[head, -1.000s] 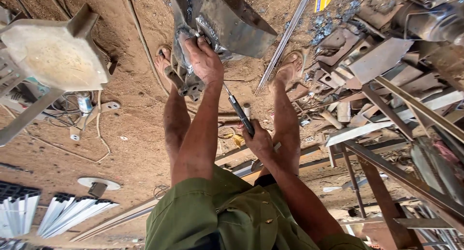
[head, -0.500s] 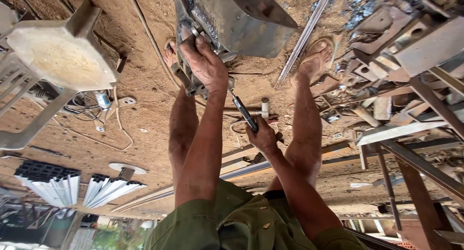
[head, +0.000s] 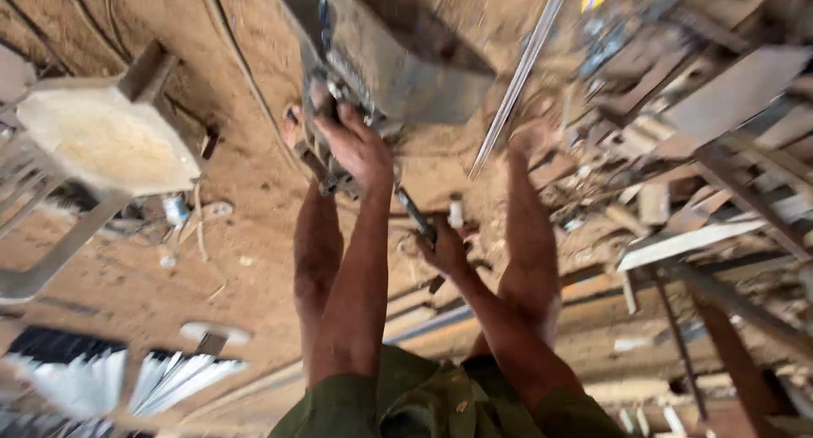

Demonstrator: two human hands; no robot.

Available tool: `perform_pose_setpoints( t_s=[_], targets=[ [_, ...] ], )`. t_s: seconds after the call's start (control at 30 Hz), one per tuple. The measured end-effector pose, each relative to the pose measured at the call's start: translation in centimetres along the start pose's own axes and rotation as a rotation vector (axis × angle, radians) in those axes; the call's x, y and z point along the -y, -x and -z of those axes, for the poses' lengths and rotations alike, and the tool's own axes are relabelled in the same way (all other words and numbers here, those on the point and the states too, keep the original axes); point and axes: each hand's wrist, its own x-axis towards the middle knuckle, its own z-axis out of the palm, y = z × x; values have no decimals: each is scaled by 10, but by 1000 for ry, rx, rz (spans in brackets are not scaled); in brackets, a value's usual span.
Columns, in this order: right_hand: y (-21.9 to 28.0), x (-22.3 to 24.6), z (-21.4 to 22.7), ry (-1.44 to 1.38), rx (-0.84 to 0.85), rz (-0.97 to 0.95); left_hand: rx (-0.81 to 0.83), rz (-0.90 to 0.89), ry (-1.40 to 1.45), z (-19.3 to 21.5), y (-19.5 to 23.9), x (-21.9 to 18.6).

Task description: Using a socket wrench to tighten or loosen bolts on a large metal machinery component

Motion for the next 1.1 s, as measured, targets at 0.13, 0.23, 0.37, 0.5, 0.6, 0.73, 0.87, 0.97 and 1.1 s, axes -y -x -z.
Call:
perform_pose_setpoints(
  t_s=[0.13,0.23,0.37,0.5,0.6,0.73,0.87,0.97,1.1],
  targets=[
    [-53,49,85,-158,-120,223,-5,129,-7,-16,28,33],
    [-148,126,178,-161,-116,316,19,-7,-11,-6,19,17],
    [-276,228,227,-175,121,337,-3,-32,-11,-14,19,21],
    [-363,261,178,524,961,-7,29,17,33,-20,26,31],
    [-372,240,157,339,985,-128,52,16,10,-15,25,29],
    [-345,237,160,103,918,-409,103,48,80,-13,27,32],
    [-348,220,159,-38,863,-420,124,51,82,-8,21,26],
    [-339,230,158,-64,839,-429,125,42,82,-13,24,30],
    [-342,239,157,-99,890,-489,114,49,85,-13,25,30]
  ],
)
